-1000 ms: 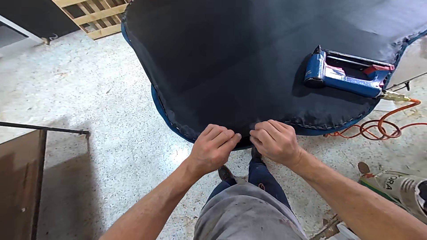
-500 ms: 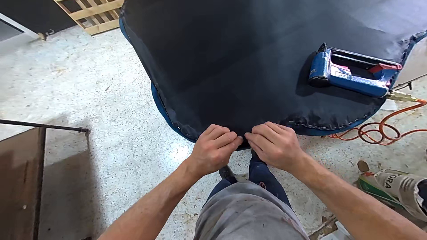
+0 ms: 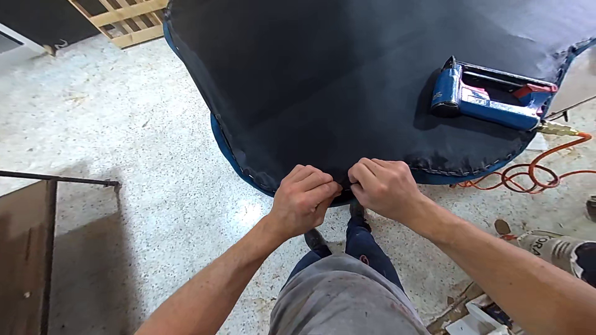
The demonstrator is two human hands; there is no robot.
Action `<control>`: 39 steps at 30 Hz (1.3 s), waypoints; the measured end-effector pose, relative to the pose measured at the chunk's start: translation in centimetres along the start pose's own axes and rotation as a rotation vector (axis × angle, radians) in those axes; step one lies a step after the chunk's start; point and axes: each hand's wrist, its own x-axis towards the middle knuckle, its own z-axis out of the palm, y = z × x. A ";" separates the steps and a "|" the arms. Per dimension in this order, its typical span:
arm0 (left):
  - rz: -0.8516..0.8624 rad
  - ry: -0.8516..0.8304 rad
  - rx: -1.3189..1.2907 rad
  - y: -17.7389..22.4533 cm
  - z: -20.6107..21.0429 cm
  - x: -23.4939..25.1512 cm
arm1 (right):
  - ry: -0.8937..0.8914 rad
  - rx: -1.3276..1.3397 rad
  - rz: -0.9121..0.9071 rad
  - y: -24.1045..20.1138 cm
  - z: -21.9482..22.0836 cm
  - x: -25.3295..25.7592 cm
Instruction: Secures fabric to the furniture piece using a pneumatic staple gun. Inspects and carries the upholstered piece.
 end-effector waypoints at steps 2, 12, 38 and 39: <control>0.000 -0.006 -0.004 0.0 0.0 -0.1 | -0.146 0.125 0.045 0.8 -2.1 -0.9; -0.047 0.005 0.303 3.3 1.4 1.6 | -0.240 0.293 0.067 3.7 -4.1 -3.2; 0.095 -0.029 0.212 1.9 2.5 1.5 | -0.001 0.201 0.154 1.2 -2.5 -4.4; 0.071 -0.026 0.189 1.9 2.4 1.6 | -0.007 0.176 0.148 1.1 -2.2 -4.1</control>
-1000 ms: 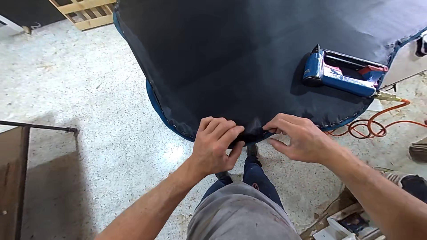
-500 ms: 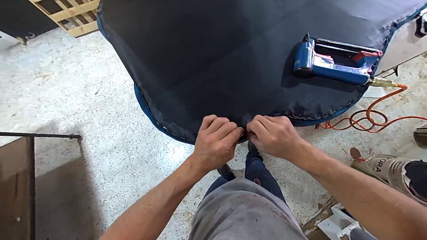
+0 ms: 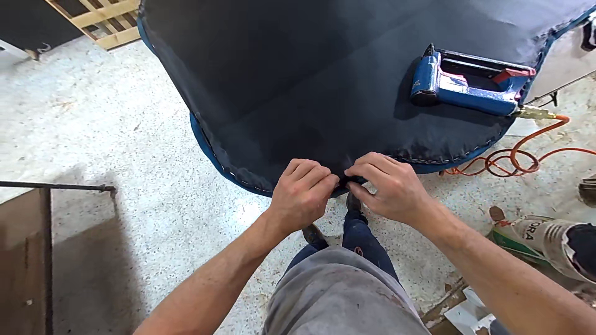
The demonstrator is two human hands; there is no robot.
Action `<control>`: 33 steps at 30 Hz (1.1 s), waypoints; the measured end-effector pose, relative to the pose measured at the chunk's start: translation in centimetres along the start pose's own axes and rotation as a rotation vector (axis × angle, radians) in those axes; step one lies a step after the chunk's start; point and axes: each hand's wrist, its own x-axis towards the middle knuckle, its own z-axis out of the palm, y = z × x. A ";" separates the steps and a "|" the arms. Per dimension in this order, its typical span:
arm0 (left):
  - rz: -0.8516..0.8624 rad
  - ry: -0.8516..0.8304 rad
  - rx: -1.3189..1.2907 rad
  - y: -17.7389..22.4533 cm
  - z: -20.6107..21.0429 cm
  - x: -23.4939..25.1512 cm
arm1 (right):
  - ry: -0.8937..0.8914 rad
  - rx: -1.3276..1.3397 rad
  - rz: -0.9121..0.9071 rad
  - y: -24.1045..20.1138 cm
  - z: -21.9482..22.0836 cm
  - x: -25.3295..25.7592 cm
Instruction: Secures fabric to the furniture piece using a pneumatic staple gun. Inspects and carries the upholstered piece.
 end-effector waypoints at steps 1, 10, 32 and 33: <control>-0.022 0.001 -0.024 -0.1 -0.1 0.1 | 0.010 -0.017 -0.015 0.0 0.3 0.2; -0.105 -0.025 -0.069 -0.4 -0.7 -0.9 | 0.113 -0.068 -0.109 -0.1 1.2 -0.3; 0.155 -0.228 -0.226 -2.2 -1.5 0.0 | 0.019 0.046 -0.242 0.4 1.1 0.1; 0.184 -0.244 -0.230 -2.5 -1.5 0.3 | 0.013 0.043 -0.251 0.4 1.0 0.2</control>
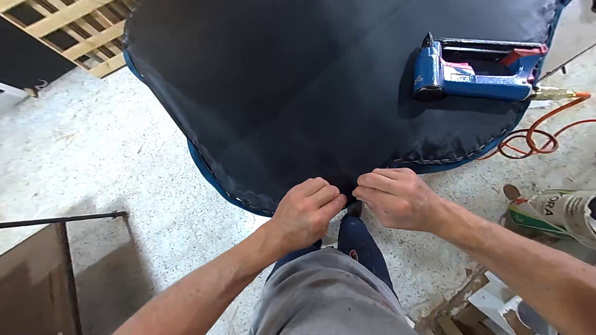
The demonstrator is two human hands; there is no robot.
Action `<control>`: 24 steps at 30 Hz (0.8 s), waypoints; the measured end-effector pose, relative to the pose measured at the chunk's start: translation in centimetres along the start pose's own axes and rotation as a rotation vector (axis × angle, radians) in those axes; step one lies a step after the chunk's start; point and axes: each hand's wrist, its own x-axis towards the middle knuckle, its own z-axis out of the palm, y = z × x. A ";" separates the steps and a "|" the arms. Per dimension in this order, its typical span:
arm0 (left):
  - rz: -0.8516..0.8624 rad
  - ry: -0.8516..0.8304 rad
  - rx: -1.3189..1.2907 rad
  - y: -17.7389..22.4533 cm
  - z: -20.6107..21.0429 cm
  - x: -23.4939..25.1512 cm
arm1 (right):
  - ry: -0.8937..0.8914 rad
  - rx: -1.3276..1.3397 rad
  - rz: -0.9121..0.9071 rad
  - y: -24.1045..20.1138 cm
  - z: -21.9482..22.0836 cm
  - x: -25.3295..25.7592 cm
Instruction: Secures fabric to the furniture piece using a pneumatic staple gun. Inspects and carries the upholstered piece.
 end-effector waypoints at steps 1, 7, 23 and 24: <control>0.028 -0.022 -0.002 -0.3 -0.2 0.2 | -0.006 -0.004 -0.005 0.1 -0.1 0.1; 0.176 -0.193 0.028 -1.5 -1.6 1.7 | -0.044 -0.019 0.048 -0.3 -0.3 0.2; 0.390 -0.813 -0.032 -4.8 -5.4 7.1 | 0.080 -0.092 0.303 -2.0 -1.4 -2.1; 0.390 -0.846 -0.034 -4.9 -5.3 7.5 | 0.136 -0.193 0.371 -1.2 -3.1 -1.8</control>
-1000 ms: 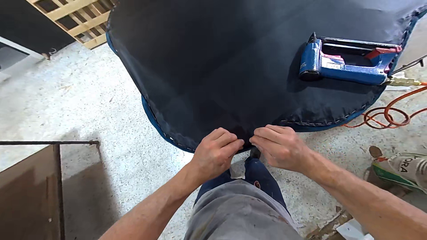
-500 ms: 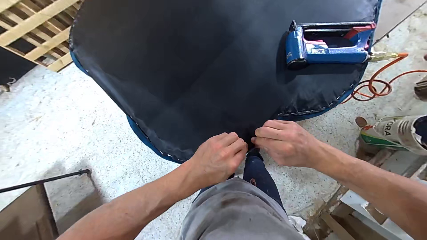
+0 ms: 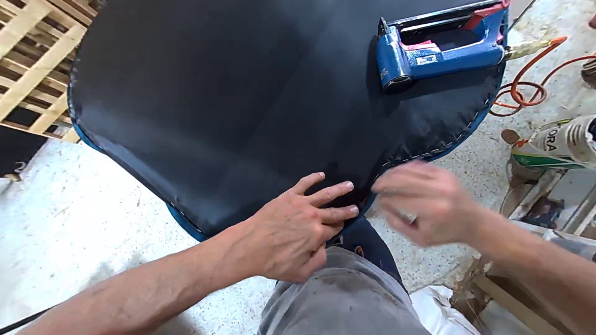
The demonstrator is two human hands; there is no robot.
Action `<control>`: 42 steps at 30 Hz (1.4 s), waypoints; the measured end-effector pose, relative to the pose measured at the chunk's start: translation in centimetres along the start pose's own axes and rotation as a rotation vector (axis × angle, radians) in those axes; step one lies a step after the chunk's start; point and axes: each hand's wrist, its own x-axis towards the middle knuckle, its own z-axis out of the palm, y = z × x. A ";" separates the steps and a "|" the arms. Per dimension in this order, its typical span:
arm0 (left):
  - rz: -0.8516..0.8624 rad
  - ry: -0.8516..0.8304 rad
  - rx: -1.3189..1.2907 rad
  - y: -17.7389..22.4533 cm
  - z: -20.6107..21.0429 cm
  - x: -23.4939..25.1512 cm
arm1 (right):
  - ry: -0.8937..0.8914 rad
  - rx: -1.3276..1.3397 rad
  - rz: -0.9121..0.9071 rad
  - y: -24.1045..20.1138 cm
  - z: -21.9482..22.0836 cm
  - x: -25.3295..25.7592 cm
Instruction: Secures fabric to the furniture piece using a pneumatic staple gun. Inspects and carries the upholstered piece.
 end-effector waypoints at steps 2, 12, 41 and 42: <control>0.005 -0.029 -0.014 -0.2 -0.3 0.4 | 0.046 -0.281 0.241 3.6 -4.2 2.7; 0.223 -0.018 -0.063 -2.7 0.9 0.5 | -0.447 -0.395 0.389 16.9 -7.8 7.6; 0.424 0.105 -0.138 -4.2 3.0 0.0 | -0.455 -0.053 1.175 -16.8 -6.4 1.1; 0.422 0.104 -0.133 -4.2 3.0 0.0 | -0.462 -0.054 1.181 -16.9 -6.4 1.2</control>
